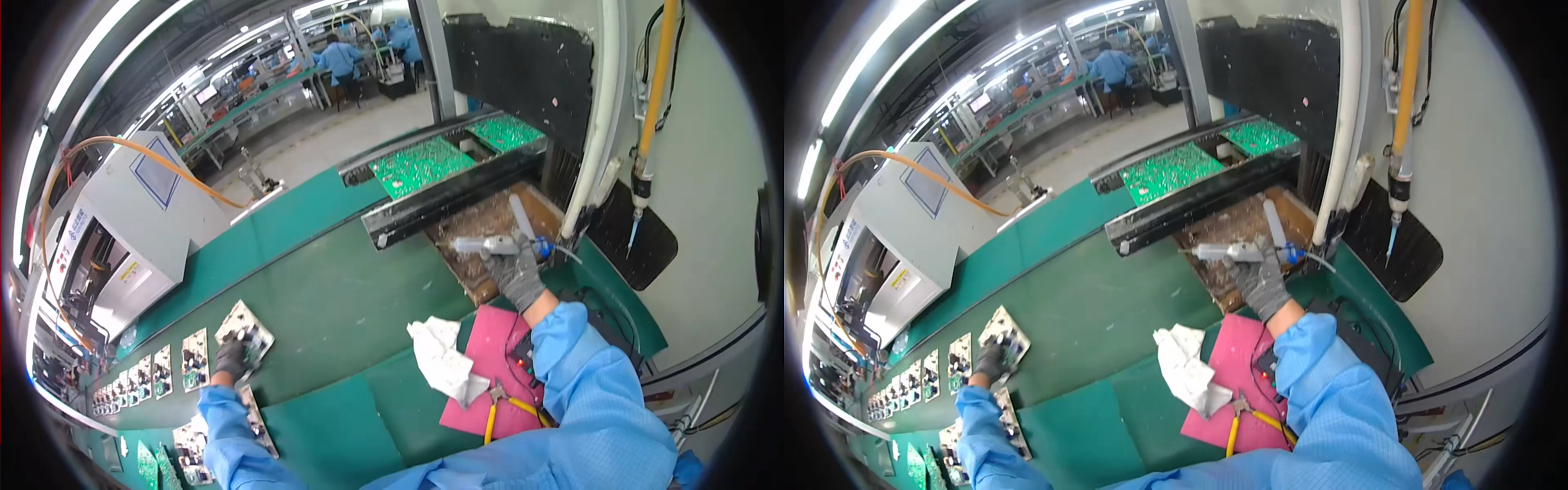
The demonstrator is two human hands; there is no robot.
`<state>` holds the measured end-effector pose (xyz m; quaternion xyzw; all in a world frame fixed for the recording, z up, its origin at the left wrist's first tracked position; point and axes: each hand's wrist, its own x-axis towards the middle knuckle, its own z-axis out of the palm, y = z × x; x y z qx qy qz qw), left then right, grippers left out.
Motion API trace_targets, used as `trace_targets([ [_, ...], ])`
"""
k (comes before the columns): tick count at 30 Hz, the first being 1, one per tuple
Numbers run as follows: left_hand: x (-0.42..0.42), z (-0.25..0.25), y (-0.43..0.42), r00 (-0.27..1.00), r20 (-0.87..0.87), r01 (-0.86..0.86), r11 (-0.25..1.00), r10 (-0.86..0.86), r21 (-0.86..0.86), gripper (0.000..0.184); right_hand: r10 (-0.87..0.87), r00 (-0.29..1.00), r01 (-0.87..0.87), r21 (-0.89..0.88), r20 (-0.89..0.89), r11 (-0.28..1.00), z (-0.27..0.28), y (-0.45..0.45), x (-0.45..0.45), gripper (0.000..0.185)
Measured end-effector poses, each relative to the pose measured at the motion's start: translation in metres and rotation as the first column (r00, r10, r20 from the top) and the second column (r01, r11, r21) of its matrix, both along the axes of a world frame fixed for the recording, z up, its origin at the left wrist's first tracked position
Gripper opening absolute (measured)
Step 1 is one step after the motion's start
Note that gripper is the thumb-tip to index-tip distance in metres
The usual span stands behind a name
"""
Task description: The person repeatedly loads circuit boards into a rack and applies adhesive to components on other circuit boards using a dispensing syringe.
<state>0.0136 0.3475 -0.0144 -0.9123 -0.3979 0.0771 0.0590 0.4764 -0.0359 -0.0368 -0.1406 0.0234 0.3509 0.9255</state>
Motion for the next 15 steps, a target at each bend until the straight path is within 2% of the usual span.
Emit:
trace_targets([
  [2, 0.046, 0.014, -0.034, 0.994, 0.035, -0.100, 0.993, 0.102, -0.062, 0.062, -0.016, 0.998, 0.013, -0.047, -0.057, 0.999, 0.007, -0.002, -0.004, 0.021],
  [4, 0.080, 0.030, -0.070, 0.990, 0.144, 0.037, 0.978, -0.007, -0.207, 0.065, -0.040, 0.999, 0.037, -0.079, -0.037, 0.996, 0.015, -0.004, -0.010, 0.020],
  [6, 0.111, 0.049, -0.126, 0.939, 0.167, 0.311, 0.949, -0.301, -0.040, 0.064, -0.035, 0.999, 0.035, -0.089, 0.009, 0.995, 0.016, -0.003, -0.012, 0.021],
  [8, 0.133, 0.053, -0.188, 0.877, 0.239, 0.402, 0.909, -0.417, 0.111, 0.063, -0.005, 0.998, 0.012, -0.119, 0.059, 0.993, 0.019, -0.004, -0.018, 0.024],
  [10, 0.147, 0.040, -0.233, 0.732, 0.437, 0.485, 0.850, -0.523, 0.205, 0.062, 0.010, 0.996, 0.006, -0.168, 0.093, 0.986, 0.020, -0.001, -0.025, 0.027],
  [12, 0.154, 0.045, -0.279, 0.863, 0.331, 0.438, 0.892, -0.382, -0.112, 0.063, 0.089, 0.994, -0.077, -0.177, 0.061, 0.981, 0.022, 0.002, -0.032, 0.032],
  [14, 0.154, 0.031, -0.304, 0.817, 0.375, 0.497, 0.865, -0.439, -0.071, 0.061, 0.163, 0.986, -0.153, -0.208, 0.034, 0.966, 0.028, 0.003, -0.042, 0.032],
  [15, 0.154, 0.034, -0.315, 0.860, 0.307, 0.468, 0.870, -0.408, -0.153, 0.060, 0.176, 0.971, -0.132, -0.253, 0.163, 0.958, 0.025, 0.005, -0.046, 0.034],
])
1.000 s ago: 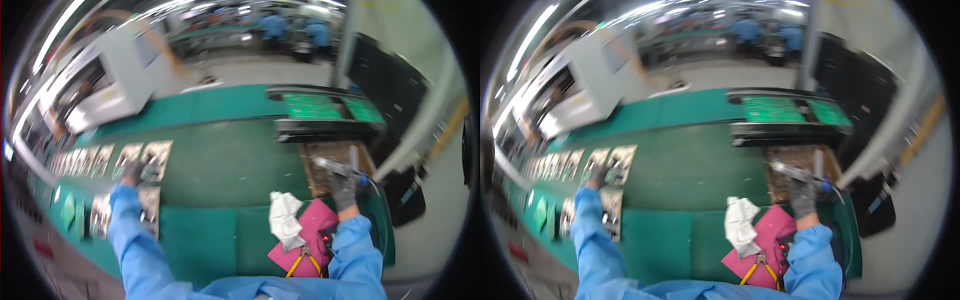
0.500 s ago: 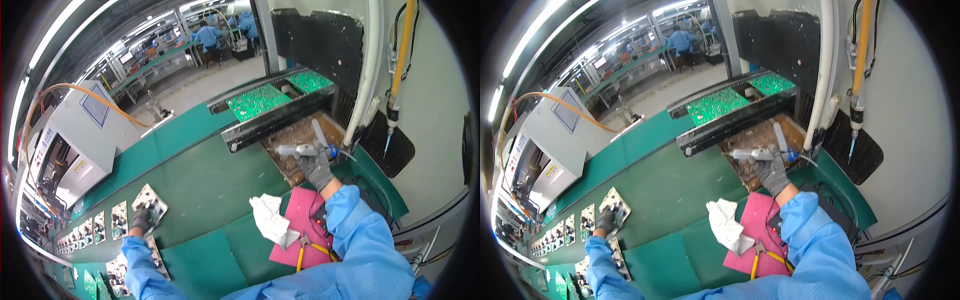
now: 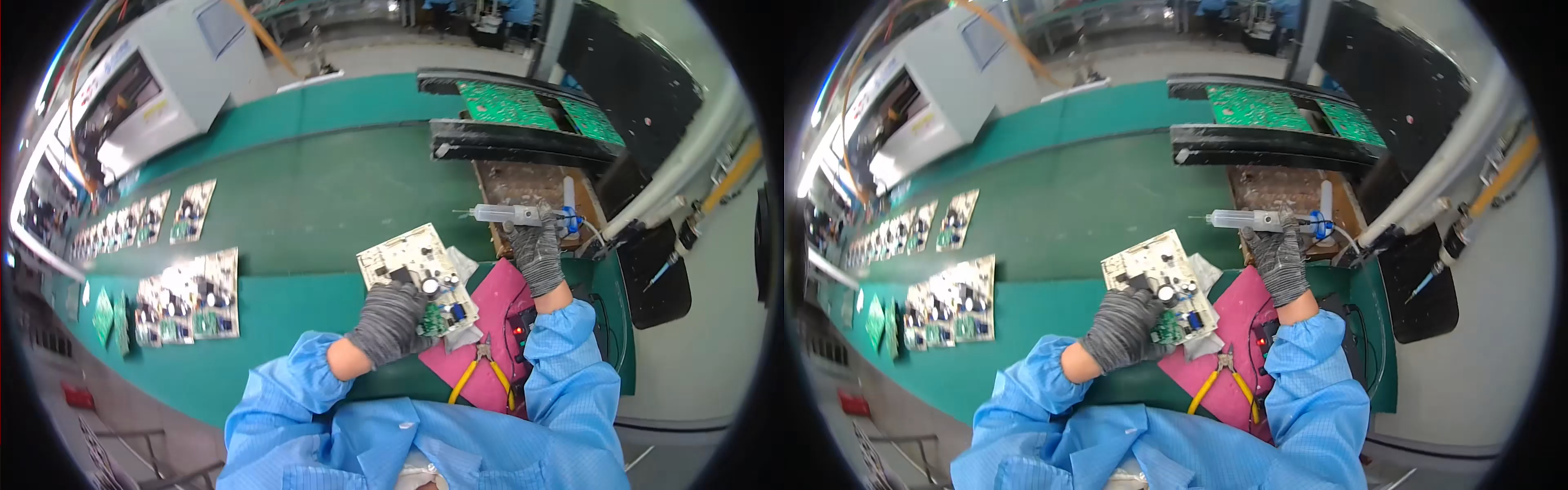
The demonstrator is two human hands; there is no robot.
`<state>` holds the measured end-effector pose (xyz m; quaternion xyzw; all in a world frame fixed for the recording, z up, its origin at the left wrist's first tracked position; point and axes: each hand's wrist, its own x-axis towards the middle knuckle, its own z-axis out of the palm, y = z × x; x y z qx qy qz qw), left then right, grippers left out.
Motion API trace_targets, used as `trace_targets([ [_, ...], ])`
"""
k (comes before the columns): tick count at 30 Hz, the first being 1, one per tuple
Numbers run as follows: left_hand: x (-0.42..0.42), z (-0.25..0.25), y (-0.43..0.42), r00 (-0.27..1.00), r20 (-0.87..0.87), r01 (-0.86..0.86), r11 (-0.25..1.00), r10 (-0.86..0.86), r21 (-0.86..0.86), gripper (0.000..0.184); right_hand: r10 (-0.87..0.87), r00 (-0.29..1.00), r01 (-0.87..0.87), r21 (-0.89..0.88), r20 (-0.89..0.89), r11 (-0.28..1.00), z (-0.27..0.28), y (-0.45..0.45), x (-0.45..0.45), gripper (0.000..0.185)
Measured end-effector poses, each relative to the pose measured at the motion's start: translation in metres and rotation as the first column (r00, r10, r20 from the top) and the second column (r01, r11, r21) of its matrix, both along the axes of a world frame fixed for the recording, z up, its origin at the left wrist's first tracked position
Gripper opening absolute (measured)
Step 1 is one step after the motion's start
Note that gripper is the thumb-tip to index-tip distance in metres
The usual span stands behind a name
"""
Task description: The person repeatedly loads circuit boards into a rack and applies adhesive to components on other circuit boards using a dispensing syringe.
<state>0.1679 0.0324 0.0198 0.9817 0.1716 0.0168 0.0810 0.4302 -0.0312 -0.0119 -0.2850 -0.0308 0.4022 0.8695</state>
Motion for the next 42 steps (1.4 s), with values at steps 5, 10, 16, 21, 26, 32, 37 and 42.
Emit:
trace_targets([
  [5, 0.000, -0.021, -0.011, 1.000, -0.002, -0.008, 0.999, 0.008, -0.039, 0.058, 0.283, 0.919, -0.250, -0.147, 0.276, 0.957, 0.006, 0.003, -0.028, 0.037],
  [10, 0.000, -0.031, -0.006, 1.000, 0.011, 0.009, 0.996, -0.009, -0.085, 0.054, 0.379, 0.801, -0.244, -0.325, 0.464, 0.914, 0.014, 0.007, -0.045, 0.035],
  [16, -0.001, -0.031, -0.005, 0.999, 0.047, 0.009, 0.993, -0.003, -0.116, 0.054, 0.338, 0.770, -0.141, -0.372, 0.541, 0.918, 0.010, 0.008, -0.045, 0.032],
  [21, -0.001, -0.032, -0.004, 0.999, 0.035, 0.013, 0.992, -0.008, -0.125, 0.054, 0.352, 0.705, -0.104, -0.402, 0.615, 0.910, 0.012, 0.008, -0.053, 0.037],
  [26, -0.002, -0.033, -0.005, 0.998, 0.069, 0.010, 0.996, -0.003, -0.093, 0.054, 0.398, 0.652, -0.072, -0.469, 0.646, 0.880, 0.010, 0.006, -0.049, 0.030],
  [32, -0.001, -0.032, -0.004, 1.000, 0.021, 0.006, 0.994, -0.004, -0.113, 0.056, 0.428, 0.598, -0.078, -0.482, 0.678, 0.873, 0.012, 0.006, -0.050, 0.025],
  [37, -0.001, -0.033, -0.004, 0.999, 0.038, 0.008, 0.993, -0.003, -0.118, 0.056, 0.407, 0.618, -0.081, -0.460, 0.673, 0.884, 0.003, 0.006, -0.048, 0.031],
  [42, -0.001, -0.032, -0.005, 1.000, 0.021, 0.001, 0.991, 0.002, -0.136, 0.055, 0.409, 0.633, -0.086, -0.465, 0.658, 0.881, 0.002, 0.007, -0.047, 0.034],
])
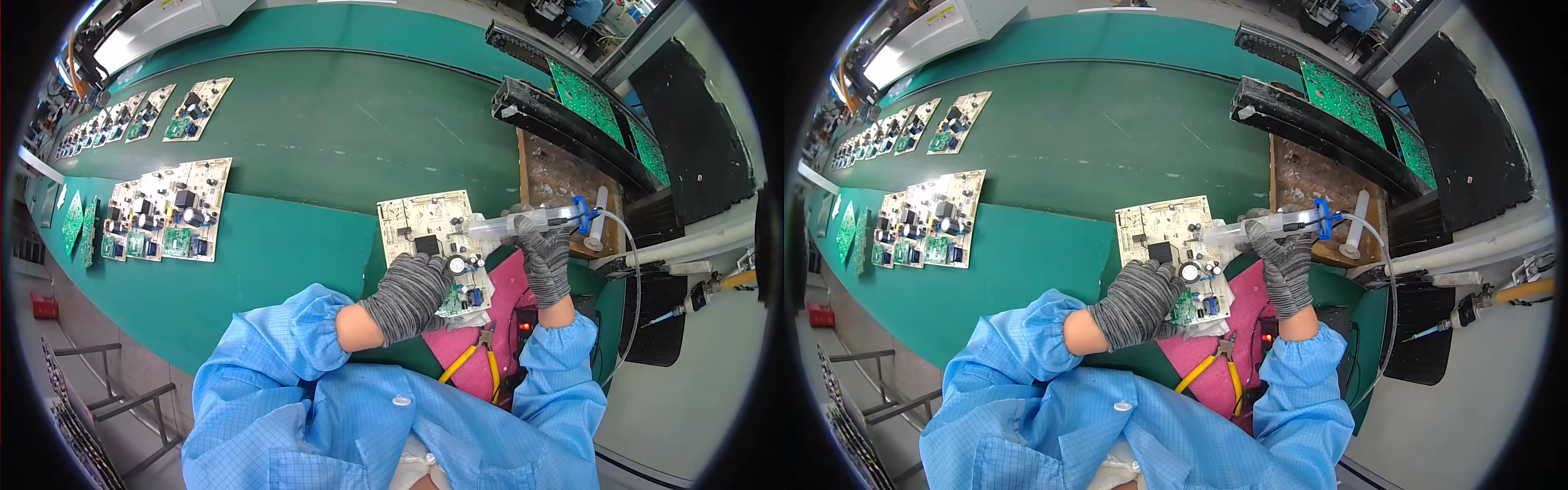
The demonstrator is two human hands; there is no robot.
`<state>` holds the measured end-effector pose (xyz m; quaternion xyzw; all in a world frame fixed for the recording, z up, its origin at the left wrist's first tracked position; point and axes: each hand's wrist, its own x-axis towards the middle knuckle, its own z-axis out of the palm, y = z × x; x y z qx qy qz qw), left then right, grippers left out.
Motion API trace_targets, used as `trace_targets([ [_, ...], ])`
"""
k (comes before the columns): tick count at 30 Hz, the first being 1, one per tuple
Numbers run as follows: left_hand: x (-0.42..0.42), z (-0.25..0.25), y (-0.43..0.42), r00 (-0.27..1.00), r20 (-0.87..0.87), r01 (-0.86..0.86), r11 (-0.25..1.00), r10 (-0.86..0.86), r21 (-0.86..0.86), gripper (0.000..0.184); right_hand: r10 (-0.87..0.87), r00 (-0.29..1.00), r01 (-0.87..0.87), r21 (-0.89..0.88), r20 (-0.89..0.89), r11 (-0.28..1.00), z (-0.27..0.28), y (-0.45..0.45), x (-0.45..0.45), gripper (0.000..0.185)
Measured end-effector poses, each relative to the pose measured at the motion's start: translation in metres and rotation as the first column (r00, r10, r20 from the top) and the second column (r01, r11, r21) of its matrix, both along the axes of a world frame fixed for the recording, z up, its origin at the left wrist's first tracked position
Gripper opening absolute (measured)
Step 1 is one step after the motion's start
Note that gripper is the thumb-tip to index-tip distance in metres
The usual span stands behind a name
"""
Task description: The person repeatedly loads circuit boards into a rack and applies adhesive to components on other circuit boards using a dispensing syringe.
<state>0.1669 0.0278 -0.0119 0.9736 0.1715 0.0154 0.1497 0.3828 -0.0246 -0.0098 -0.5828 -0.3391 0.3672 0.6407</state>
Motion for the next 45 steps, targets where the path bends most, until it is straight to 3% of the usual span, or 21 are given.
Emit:
trace_targets([
  [9, 0.000, -0.001, 0.000, 1.000, 0.017, -0.002, 1.000, 0.002, -0.004, 0.054, 0.020, 0.997, -0.022, 0.020, 0.079, 1.000, -0.003, 0.001, 0.002, 0.032],
  [30, 0.001, -0.004, 0.000, 1.000, -0.001, -0.002, 1.000, 0.002, 0.006, 0.056, 0.005, 1.000, -0.004, -0.044, 0.028, 0.999, 0.008, 0.001, -0.007, 0.021],
  [33, 0.001, -0.001, 0.000, 1.000, -0.027, -0.003, 1.000, 0.003, -0.009, 0.056, 0.017, 0.996, -0.013, -0.036, 0.092, 0.999, 0.007, 0.000, -0.007, 0.029],
  [39, 0.001, 0.000, 0.000, 1.000, -0.019, -0.008, 1.000, 0.007, -0.015, 0.057, 0.002, 1.000, -0.002, -0.030, 0.005, 1.000, 0.010, 0.001, -0.008, 0.021],
  [42, 0.001, -0.001, 0.000, 0.999, -0.032, -0.001, 1.000, 0.001, 0.000, 0.057, 0.024, 0.998, -0.022, -0.037, 0.058, 0.999, 0.005, 0.001, -0.003, 0.021],
  [45, 0.001, -0.001, -0.001, 0.999, -0.040, 0.011, 1.000, -0.010, 0.018, 0.058, -0.005, 0.993, 0.013, 0.062, -0.118, 0.998, 0.004, 0.000, 0.002, 0.028],
])
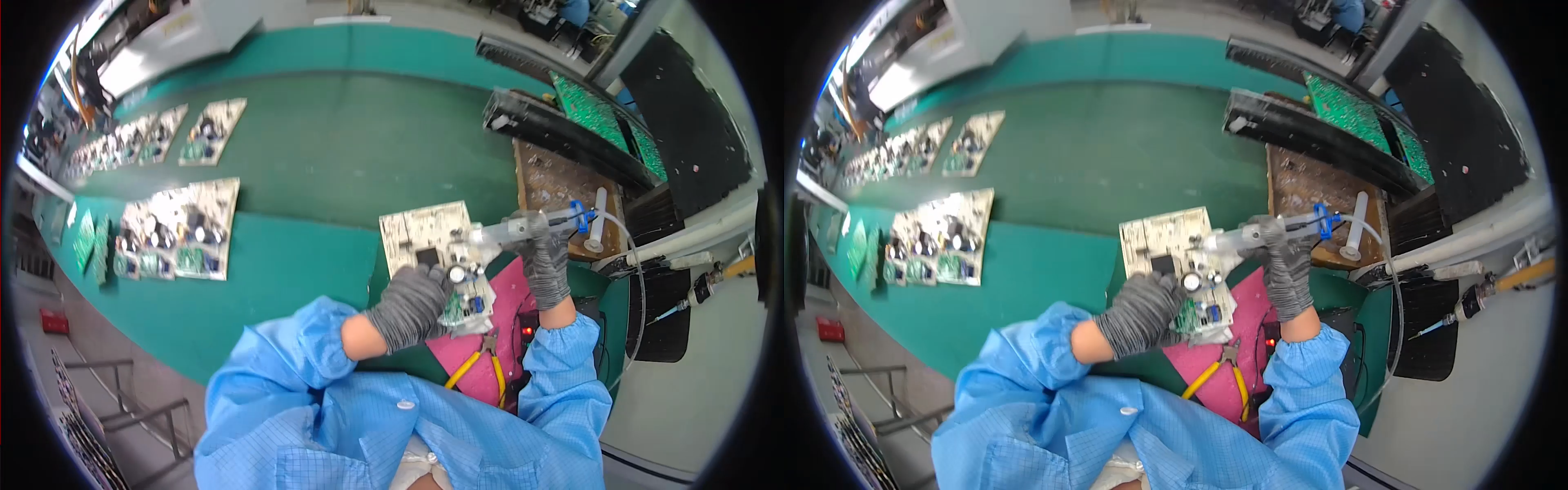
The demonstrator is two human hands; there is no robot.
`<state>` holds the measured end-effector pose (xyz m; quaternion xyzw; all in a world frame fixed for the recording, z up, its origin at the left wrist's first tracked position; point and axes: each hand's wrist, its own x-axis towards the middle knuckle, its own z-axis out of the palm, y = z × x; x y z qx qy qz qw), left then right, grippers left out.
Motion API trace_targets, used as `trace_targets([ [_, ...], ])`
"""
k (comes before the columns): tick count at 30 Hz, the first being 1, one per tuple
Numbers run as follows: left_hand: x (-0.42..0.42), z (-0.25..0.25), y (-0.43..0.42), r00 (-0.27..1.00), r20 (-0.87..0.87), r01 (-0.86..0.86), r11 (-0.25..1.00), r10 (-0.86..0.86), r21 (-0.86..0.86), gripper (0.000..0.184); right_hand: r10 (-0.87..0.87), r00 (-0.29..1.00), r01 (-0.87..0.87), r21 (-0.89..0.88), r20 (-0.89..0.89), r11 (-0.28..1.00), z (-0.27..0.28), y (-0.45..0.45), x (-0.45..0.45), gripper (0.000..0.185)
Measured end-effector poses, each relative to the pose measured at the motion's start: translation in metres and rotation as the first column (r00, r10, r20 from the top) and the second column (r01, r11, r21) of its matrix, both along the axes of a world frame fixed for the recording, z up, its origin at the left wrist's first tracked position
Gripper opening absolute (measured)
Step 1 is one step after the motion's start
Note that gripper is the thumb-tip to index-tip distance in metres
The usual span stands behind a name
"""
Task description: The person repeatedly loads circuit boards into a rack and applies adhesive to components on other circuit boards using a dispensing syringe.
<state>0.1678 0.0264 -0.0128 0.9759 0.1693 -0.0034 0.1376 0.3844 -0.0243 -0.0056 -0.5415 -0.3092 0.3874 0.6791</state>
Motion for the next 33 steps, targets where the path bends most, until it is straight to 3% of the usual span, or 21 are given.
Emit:
trace_targets([
  [2, 0.001, 0.001, 0.001, 0.999, -0.014, 0.041, 0.998, -0.040, 0.039, 0.059, 0.031, 0.905, 0.054, 0.188, -0.424, 0.981, -0.010, 0.001, 0.016, 0.034],
  [4, 0.001, 0.011, -0.001, 1.000, -0.009, -0.004, 1.000, 0.004, -0.007, 0.059, 0.177, 0.615, 0.157, 0.339, -0.768, 0.928, -0.013, -0.001, 0.031, 0.034],
  [7, -0.007, 0.029, 0.013, 0.977, 0.201, 0.095, 0.992, -0.076, -0.084, 0.056, 0.153, 0.510, 0.279, 0.331, -0.847, 0.902, -0.007, -0.005, 0.046, 0.022],
  [10, -0.023, 0.074, 0.029, 0.967, 0.242, 0.052, 0.881, 0.073, -0.470, 0.053, 0.140, 0.465, 0.370, 0.335, -0.874, 0.866, -0.023, -0.006, 0.066, 0.015],
  [12, -0.048, 0.066, 0.052, 0.904, 0.265, -0.046, 0.693, 0.335, -0.720, 0.053, 0.122, 0.473, 0.415, 0.343, -0.872, 0.843, -0.026, -0.007, 0.070, 0.016],
  [14, -0.077, 0.055, 0.082, 0.747, 0.296, -0.109, 0.549, 0.595, -0.829, 0.050, 0.058, 0.462, 0.482, 0.306, -0.885, 0.821, -0.022, -0.011, 0.067, 0.018],
  [16, -0.094, 0.047, 0.113, 0.587, 0.316, -0.048, 0.422, 0.745, -0.906, 0.054, -0.106, 0.455, 0.580, 0.204, -0.884, 0.789, -0.019, -0.008, 0.070, 0.019],
  [19, -0.092, 0.033, 0.165, 0.391, 0.491, 0.329, 0.379, 0.778, -0.865, 0.052, -0.179, 0.474, 0.622, 0.184, -0.862, 0.761, -0.026, -0.008, 0.078, 0.022],
  [22, -0.078, 0.046, 0.204, 0.290, 0.406, 0.592, 0.171, 0.867, -0.788, 0.046, -0.255, 0.469, 0.666, 0.149, -0.845, 0.730, -0.023, -0.010, 0.079, 0.024],
  [23, -0.063, 0.058, 0.201, 0.290, 0.488, 0.634, 0.217, 0.823, -0.742, 0.042, -0.268, 0.474, 0.674, 0.149, -0.839, 0.724, -0.024, -0.010, 0.081, 0.025],
  [24, -0.051, 0.064, 0.208, 0.364, 0.569, 0.707, 0.179, 0.738, -0.684, 0.038, -0.270, 0.481, 0.672, 0.152, -0.834, 0.725, -0.024, -0.010, 0.082, 0.025],
  [29, 0.023, 0.057, 0.280, 0.369, 0.550, 0.879, -0.088, 0.749, -0.469, 0.041, -0.238, 0.507, 0.645, 0.180, -0.829, 0.743, -0.025, -0.011, 0.082, 0.026],
  [32, 0.087, 0.068, 0.273, 0.449, 0.475, 0.867, -0.240, 0.757, -0.437, 0.040, -0.225, 0.513, 0.642, 0.197, -0.828, 0.741, -0.029, -0.011, 0.086, 0.026],
  [33, 0.107, 0.063, 0.277, 0.463, 0.517, 0.856, -0.212, 0.720, -0.472, 0.039, -0.221, 0.517, 0.642, 0.204, -0.827, 0.739, -0.031, -0.011, 0.086, 0.027],
])
